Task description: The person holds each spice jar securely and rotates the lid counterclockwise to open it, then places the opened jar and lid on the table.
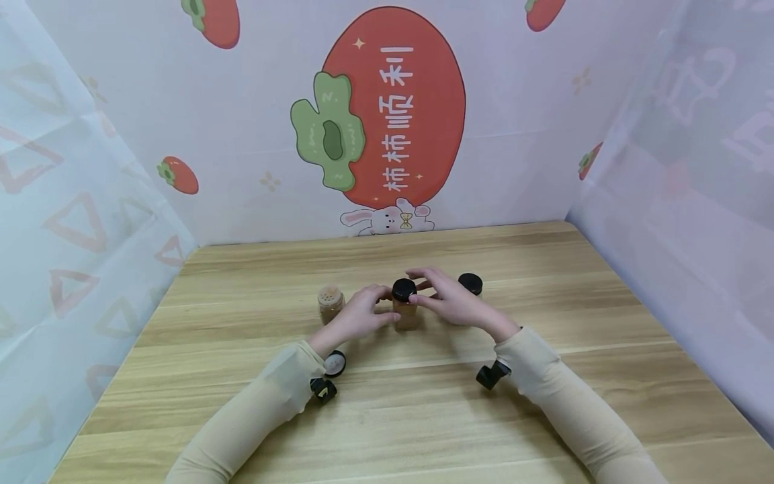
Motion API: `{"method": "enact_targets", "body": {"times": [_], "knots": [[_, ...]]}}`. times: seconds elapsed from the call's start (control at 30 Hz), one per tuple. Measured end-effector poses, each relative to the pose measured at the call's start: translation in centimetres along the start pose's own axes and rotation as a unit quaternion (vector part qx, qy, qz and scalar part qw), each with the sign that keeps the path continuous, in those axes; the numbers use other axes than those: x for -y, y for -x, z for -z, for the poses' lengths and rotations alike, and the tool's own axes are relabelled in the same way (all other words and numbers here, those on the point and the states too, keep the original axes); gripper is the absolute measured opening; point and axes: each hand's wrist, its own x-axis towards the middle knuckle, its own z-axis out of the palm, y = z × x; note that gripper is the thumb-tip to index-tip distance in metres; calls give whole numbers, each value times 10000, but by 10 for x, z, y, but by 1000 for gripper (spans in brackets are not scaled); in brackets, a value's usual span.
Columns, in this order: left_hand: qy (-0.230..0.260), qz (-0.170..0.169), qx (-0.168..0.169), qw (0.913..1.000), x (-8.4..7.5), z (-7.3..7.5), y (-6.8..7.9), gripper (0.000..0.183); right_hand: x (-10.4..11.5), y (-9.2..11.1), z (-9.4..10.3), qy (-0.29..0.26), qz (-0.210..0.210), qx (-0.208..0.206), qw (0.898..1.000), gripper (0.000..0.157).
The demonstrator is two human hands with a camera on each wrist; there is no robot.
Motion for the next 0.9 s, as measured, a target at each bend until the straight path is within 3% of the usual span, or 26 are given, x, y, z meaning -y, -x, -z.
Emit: {"method": "enact_targets", "body": {"times": [0.3, 0.6, 0.9], "knots": [[20, -3, 3, 10000, 0, 0, 0, 40, 4, 5, -8, -142, -157, -446, 9988, 49], [-16, -79, -36, 10000, 1, 0, 0, 39, 4, 5, -22, 29, -353, -1197, 9922, 44], [-83, -189, -98, 9997, -1, 0, 1, 37, 8, 4, -30, 135, -463, -1338, 9898, 46]]}}
